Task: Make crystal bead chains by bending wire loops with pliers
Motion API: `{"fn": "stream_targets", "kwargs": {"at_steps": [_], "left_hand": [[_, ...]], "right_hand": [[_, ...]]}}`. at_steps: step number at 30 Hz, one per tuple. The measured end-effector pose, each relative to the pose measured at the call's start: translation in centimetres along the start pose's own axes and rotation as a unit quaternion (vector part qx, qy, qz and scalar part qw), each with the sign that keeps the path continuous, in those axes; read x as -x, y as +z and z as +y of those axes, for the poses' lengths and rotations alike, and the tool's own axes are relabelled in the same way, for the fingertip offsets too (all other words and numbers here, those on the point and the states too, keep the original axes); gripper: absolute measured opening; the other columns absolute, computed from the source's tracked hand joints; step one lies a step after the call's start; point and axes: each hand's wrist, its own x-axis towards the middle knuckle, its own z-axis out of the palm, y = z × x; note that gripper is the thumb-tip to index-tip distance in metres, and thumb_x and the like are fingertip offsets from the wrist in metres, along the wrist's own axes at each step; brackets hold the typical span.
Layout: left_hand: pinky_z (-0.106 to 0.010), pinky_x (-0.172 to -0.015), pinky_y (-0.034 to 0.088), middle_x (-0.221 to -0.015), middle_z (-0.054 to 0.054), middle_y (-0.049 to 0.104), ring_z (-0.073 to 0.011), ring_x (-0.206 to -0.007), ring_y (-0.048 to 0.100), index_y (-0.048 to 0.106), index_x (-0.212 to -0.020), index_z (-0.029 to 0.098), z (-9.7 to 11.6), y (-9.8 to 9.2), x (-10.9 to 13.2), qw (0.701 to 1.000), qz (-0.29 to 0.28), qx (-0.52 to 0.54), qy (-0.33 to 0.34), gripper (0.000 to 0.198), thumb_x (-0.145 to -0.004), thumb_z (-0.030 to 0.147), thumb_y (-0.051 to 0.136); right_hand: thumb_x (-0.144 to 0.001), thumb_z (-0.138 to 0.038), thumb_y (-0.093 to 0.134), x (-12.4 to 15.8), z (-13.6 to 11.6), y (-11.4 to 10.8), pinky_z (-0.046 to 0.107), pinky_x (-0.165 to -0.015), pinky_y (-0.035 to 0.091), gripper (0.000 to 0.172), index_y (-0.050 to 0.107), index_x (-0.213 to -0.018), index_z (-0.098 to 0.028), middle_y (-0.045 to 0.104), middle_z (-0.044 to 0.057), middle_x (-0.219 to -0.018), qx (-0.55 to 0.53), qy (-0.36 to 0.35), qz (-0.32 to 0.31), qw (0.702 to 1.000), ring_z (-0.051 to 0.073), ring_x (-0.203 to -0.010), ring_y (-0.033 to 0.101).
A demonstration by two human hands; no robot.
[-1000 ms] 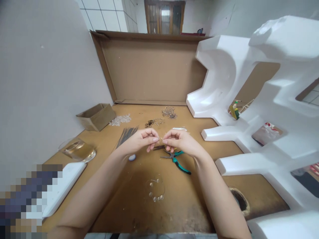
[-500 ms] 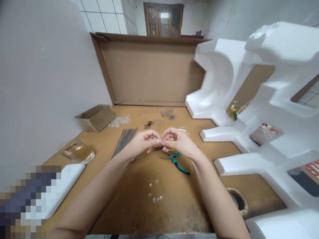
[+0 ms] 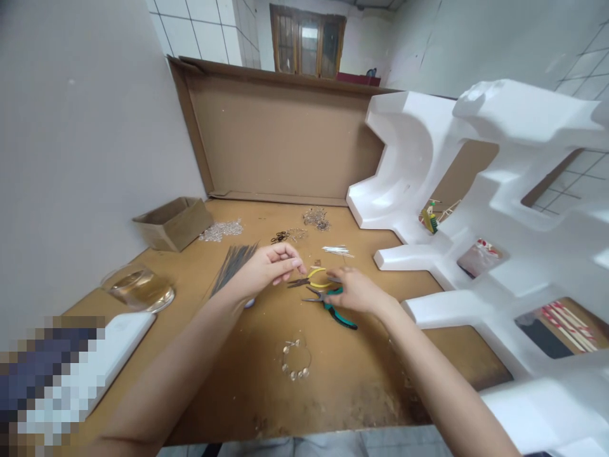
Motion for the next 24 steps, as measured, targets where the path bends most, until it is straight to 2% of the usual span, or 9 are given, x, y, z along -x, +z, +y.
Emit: {"fn": "stream_targets", "kwargs": {"at_steps": [2, 4, 7, 10, 13, 15, 18, 21, 24], "left_hand": [[-0.016, -0.042, 0.033, -0.073, -0.003, 0.065, -0.0039, -0.049, 0.046, 0.053, -0.075, 0.014, 0.1, 0.0, 0.1, 1.000, -0.005, 0.017, 0.004, 0.026, -0.074, 0.036, 0.065], [-0.016, -0.043, 0.036, -0.068, -0.002, 0.063, -0.0056, -0.051, 0.051, 0.052, -0.075, 0.014, 0.1, 0.1, 0.1, 0.999, -0.011, 0.030, 0.009, 0.026, -0.074, 0.036, 0.065], [-0.016, -0.044, 0.038, -0.067, -0.002, 0.062, -0.0077, -0.056, 0.056, 0.052, -0.076, 0.013, 0.1, 0.2, 0.2, 0.999, -0.024, 0.037, 0.016, 0.026, -0.074, 0.036, 0.065], [-0.017, -0.043, 0.039, -0.067, -0.003, 0.062, -0.0079, -0.055, 0.056, 0.051, -0.075, 0.013, 0.1, 0.3, 0.3, 0.999, -0.022, 0.041, 0.025, 0.027, -0.074, 0.036, 0.066], [-0.017, -0.043, 0.039, -0.068, -0.003, 0.062, -0.0082, -0.056, 0.057, 0.050, -0.075, 0.013, 0.3, 0.3, 0.5, 0.999, -0.015, 0.036, 0.032, 0.025, -0.075, 0.034, 0.064], [-0.017, -0.043, 0.040, -0.068, -0.003, 0.062, -0.0081, -0.056, 0.057, 0.050, -0.075, 0.013, 0.6, 0.3, 0.6, 0.999, -0.009, 0.025, 0.036, 0.022, -0.077, 0.032, 0.062], [-0.016, -0.044, 0.040, -0.066, -0.002, 0.062, -0.0078, -0.055, 0.057, 0.051, -0.073, 0.013, 0.8, -0.1, 0.6, 0.999, 0.007, 0.018, 0.038, 0.020, -0.077, 0.029, 0.062], [-0.016, -0.043, 0.040, -0.064, -0.001, 0.062, -0.0074, -0.054, 0.057, 0.050, -0.071, 0.014, 0.7, -0.6, 0.2, 0.998, 0.039, 0.039, 0.036, 0.019, -0.075, 0.027, 0.063], [-0.015, -0.042, 0.040, -0.063, -0.001, 0.062, -0.0073, -0.053, 0.058, 0.049, -0.070, 0.014, 0.4, -1.0, -0.2, 0.995, 0.060, 0.074, 0.024, 0.019, -0.075, 0.025, 0.062]], "right_hand": [[-0.058, -0.043, 0.072, 0.6, 1.6, 1.4, 0.047, -0.097, 0.036, 0.080, 0.049, -0.131, -0.017, 0.052, 0.018, -0.128, 0.142, 0.000, -0.027, 0.989, 0.035, -0.119, 0.045], [-0.057, -0.047, 0.070, 1.1, 2.6, 2.6, 0.047, -0.098, 0.033, 0.092, 0.041, -0.138, -0.016, 0.048, 0.019, -0.133, 0.210, -0.004, -0.051, 0.976, 0.037, -0.120, 0.043], [-0.060, -0.048, 0.066, 1.5, 3.0, 3.7, 0.044, -0.095, 0.035, 0.091, 0.037, -0.140, -0.015, 0.047, 0.020, -0.133, 0.267, -0.019, -0.052, 0.962, 0.037, -0.116, 0.046], [-0.060, -0.039, 0.064, 1.3, 2.6, 4.1, 0.042, -0.089, 0.037, 0.078, 0.046, -0.131, -0.012, 0.056, 0.020, -0.119, 0.296, -0.041, -0.039, 0.953, 0.035, -0.104, 0.053], [-0.064, -0.028, 0.059, 1.1, 2.2, 4.4, 0.036, -0.082, 0.040, 0.051, 0.059, -0.112, -0.012, 0.061, 0.017, -0.105, 0.302, -0.049, -0.023, 0.952, 0.030, -0.094, 0.057], [-0.067, -0.025, 0.056, 1.2, 2.2, 4.5, 0.033, -0.077, 0.040, 0.039, 0.061, -0.103, -0.013, 0.063, 0.016, -0.099, 0.306, -0.044, -0.003, 0.951, 0.027, -0.089, 0.058], [-0.073, -0.026, 0.052, 1.5, 2.2, 3.5, 0.032, -0.070, 0.040, 0.033, 0.057, -0.103, -0.013, 0.063, 0.014, -0.092, 0.311, -0.022, 0.041, 0.949, 0.025, -0.081, 0.058], [-0.078, -0.030, 0.050, 2.1, 2.2, 0.8, 0.032, -0.072, 0.039, 0.033, 0.054, -0.107, -0.013, 0.061, 0.013, -0.094, 0.324, -0.029, 0.110, 0.939, 0.025, -0.085, 0.055], [-0.078, -0.033, 0.056, 2.7, 1.4, -3.0, 0.033, -0.072, 0.037, 0.036, 0.055, -0.107, -0.013, 0.060, 0.013, -0.096, 0.386, -0.153, 0.258, 0.872, 0.024, -0.084, 0.052]]}}
